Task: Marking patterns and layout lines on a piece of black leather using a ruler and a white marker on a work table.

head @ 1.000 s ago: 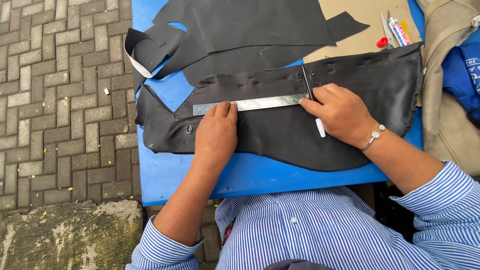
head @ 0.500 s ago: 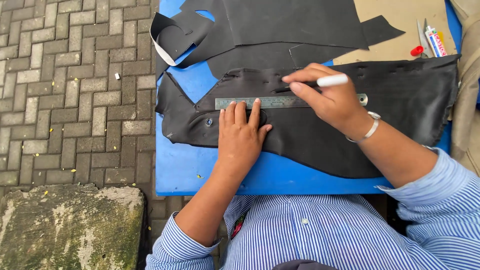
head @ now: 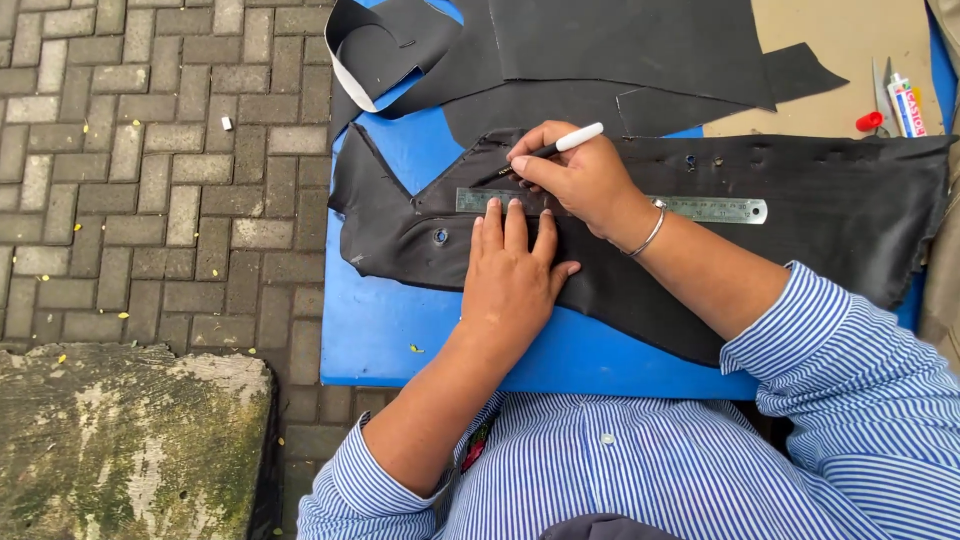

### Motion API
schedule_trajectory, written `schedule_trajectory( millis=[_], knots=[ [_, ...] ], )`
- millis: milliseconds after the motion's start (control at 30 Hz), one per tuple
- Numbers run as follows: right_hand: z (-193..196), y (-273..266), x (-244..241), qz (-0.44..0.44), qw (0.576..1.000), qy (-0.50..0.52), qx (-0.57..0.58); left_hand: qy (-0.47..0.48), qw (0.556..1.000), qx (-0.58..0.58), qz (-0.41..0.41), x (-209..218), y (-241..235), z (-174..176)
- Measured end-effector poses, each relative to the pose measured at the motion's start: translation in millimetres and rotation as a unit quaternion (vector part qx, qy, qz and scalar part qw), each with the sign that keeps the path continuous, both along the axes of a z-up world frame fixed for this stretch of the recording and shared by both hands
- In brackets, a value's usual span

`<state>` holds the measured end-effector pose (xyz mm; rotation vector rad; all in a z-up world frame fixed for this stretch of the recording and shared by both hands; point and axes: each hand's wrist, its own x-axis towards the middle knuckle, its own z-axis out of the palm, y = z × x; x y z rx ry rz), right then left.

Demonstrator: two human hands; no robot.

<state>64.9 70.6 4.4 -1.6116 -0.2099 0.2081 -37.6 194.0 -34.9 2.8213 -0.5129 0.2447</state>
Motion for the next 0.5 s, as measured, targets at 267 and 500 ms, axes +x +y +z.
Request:
schedule_trajectory(
  millis=[267,500],
  knots=[
    [7,-14,-8,-0.002,0.996,-0.066,-0.061,-0.013,1.0,-0.003,-0.005,0,2,3],
    [7,-69,-14,-0.034,0.983,-0.102,-0.148,0.018,1.0,0.012,-0.01,0,2,6]
  ],
)
